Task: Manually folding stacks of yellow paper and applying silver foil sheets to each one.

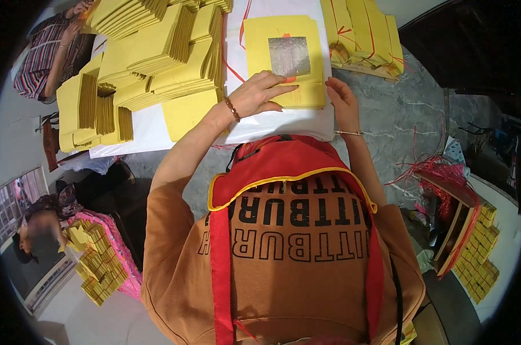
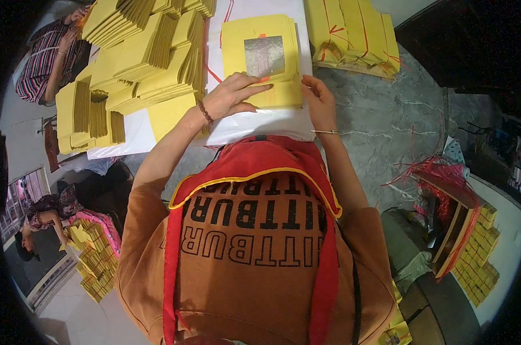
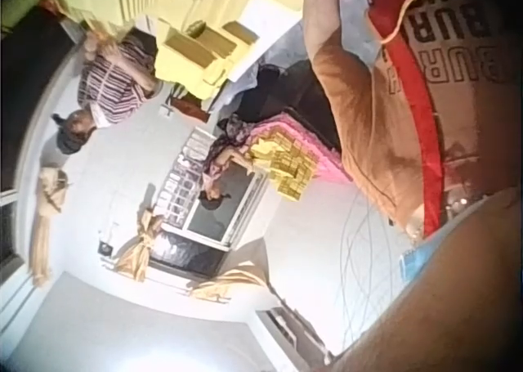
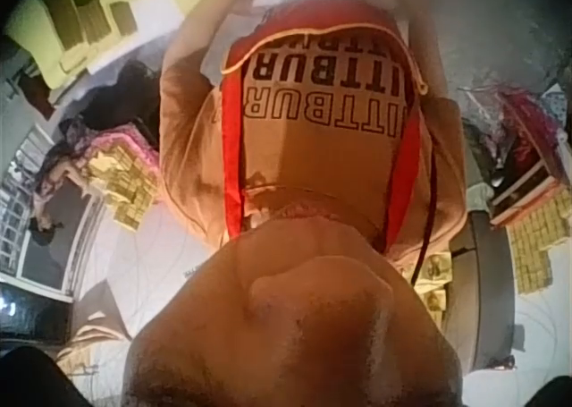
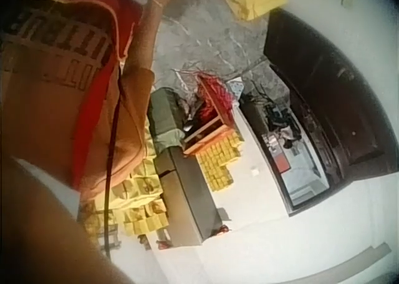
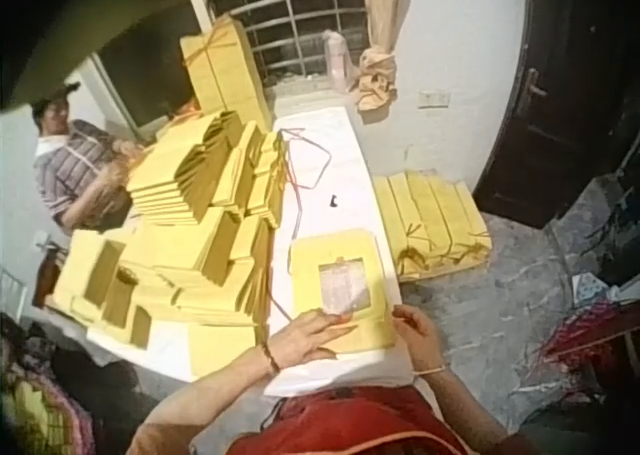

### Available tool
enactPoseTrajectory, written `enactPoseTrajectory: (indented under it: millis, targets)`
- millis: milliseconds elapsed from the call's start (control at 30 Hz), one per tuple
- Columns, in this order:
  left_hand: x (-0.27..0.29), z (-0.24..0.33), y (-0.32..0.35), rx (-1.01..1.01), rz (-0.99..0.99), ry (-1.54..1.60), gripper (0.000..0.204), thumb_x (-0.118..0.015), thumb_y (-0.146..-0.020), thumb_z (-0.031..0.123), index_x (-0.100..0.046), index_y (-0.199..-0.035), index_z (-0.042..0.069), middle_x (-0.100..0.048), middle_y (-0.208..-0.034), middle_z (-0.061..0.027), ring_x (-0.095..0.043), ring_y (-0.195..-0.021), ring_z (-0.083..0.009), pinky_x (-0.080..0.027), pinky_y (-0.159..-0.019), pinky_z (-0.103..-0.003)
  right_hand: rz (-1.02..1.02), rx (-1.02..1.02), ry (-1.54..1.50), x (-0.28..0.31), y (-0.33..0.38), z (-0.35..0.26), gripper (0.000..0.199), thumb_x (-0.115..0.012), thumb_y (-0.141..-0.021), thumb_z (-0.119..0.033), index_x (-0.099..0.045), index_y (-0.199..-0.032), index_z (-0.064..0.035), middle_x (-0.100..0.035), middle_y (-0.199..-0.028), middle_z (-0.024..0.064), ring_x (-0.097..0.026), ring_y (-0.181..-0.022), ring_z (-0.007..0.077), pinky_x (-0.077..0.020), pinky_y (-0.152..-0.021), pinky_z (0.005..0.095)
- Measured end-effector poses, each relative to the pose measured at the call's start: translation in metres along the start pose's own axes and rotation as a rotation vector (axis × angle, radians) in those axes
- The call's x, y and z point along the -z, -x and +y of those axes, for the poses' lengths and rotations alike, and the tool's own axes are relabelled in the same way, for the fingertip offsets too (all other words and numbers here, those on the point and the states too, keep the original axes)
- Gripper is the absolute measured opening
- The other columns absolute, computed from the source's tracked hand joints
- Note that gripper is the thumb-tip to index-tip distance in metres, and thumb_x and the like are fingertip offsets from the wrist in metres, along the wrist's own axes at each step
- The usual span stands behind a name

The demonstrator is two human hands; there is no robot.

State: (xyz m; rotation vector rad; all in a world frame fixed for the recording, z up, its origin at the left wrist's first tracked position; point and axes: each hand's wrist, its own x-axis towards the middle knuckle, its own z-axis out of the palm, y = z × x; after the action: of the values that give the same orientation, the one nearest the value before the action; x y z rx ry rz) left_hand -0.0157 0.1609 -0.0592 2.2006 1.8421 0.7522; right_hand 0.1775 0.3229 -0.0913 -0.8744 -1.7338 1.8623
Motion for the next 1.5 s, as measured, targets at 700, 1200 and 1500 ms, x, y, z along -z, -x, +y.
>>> enactPoseTrajectory:
  millis: [700, 1200, 1500]
  targets:
    - [-0.003, -0.005, 0.002, 0.01, 0.028, 0.026, 0.058, -0.07, -0.071, 0.017, -0.051, -0.126, 0.013, -0.056, -0.112, -0.0085, -0.052, -0.096, -0.0267, -0.044, -0.086, -0.036, -0.009, -0.076, -0.104, -0.01, 0.001, -0.028, 0.029, -0.062, -0.081, -0.007, -0.058, -0.109, -0.0013, -0.06, -0.096, 0.0045, -0.056, -0.078, 0.0104, -0.0465, -0.069, 0.0239]
    - [0.0, -0.004, 0.005, 0.045, 0.056, 0.092, 0.05, -0.068, -0.075, 0.016, -0.053, -0.123, 0.011, -0.058, -0.111, -0.0106, -0.053, -0.096, -0.0287, -0.046, -0.084, -0.037, -0.219, -0.131, 0.146, 0.0, -0.013, -0.019, 0.024, -0.059, -0.088, -0.017, -0.06, -0.105, -0.0011, -0.058, -0.074, -0.0005, -0.053, -0.064, 0.0047, -0.0441, -0.053, 0.0205]
    - [0.001, -0.006, 0.006, 0.048, 0.068, 0.1, 0.042, -0.066, -0.078, 0.017, -0.056, -0.118, 0.008, -0.06, -0.111, -0.0135, -0.056, -0.095, -0.0293, -0.048, -0.082, -0.038, -0.079, -0.103, 0.2, 0.004, -0.011, -0.01, 0.034, -0.053, -0.091, -0.025, -0.054, -0.119, -0.0053, -0.06, -0.081, -0.0008, -0.054, -0.067, 0.0055, -0.0425, -0.055, 0.0185]
